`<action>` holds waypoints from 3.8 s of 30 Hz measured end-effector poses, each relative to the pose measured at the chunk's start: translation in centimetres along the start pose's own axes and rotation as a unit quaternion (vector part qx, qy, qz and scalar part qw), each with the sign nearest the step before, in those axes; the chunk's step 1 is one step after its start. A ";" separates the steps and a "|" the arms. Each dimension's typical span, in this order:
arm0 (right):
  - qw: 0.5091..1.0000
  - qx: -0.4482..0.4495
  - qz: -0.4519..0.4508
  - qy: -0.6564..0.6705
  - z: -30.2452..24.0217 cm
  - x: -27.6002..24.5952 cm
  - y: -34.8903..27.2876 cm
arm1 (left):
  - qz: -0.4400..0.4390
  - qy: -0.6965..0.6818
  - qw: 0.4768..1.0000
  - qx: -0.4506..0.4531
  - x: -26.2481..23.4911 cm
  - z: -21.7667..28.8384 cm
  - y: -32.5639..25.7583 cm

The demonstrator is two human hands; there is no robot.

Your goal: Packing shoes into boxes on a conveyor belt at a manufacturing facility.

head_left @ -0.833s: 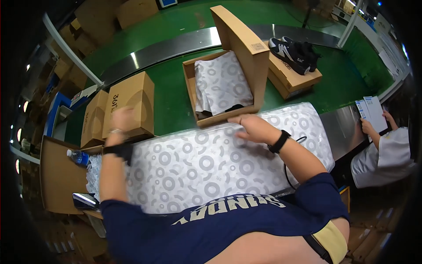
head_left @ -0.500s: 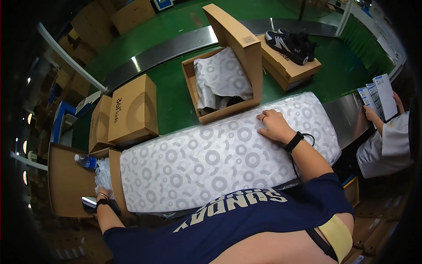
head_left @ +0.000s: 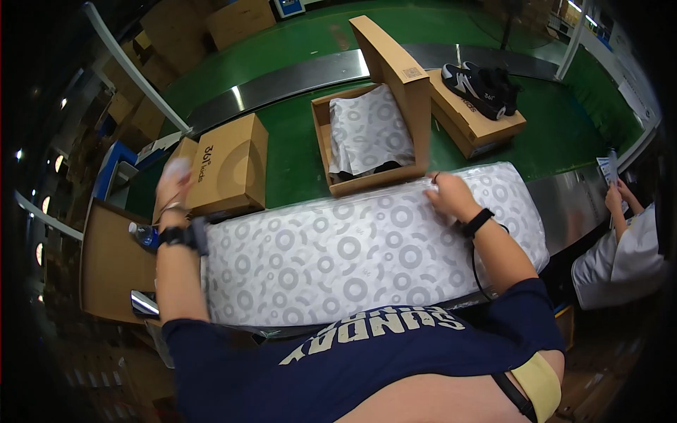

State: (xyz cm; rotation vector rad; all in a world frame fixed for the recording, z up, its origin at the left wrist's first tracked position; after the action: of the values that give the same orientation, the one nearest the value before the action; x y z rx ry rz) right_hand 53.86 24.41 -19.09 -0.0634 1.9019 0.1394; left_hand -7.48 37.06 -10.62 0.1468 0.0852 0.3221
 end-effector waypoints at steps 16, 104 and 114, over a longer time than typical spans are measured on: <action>0.994 -0.087 -0.050 -0.043 -3.3 2.3 9.3 | -0.206 0.298 0.932 -0.015 32.5 -12.4 -6.4; 0.809 -0.165 0.045 0.562 -11.3 -20.8 -3.6 | -0.206 0.084 0.907 0.358 32.7 11.3 -31.0; 0.804 0.111 0.005 0.584 -10.6 4.6 0.6 | 0.009 0.169 0.985 0.012 12.9 -0.6 -28.3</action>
State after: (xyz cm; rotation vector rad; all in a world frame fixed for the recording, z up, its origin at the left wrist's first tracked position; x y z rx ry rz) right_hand 42.33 23.73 -19.91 0.0383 3.1497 -0.1738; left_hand 13.39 14.75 -16.39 0.1155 0.4246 0.3619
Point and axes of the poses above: each hand's wrist, its own y-axis towards the middle knuckle, its own x-axis out of the palm, z = x × y, the point moved 10 cm from there along y, towards the middle knuckle, and after that the axes turned 3 degrees about z, right-handed, at the moved point
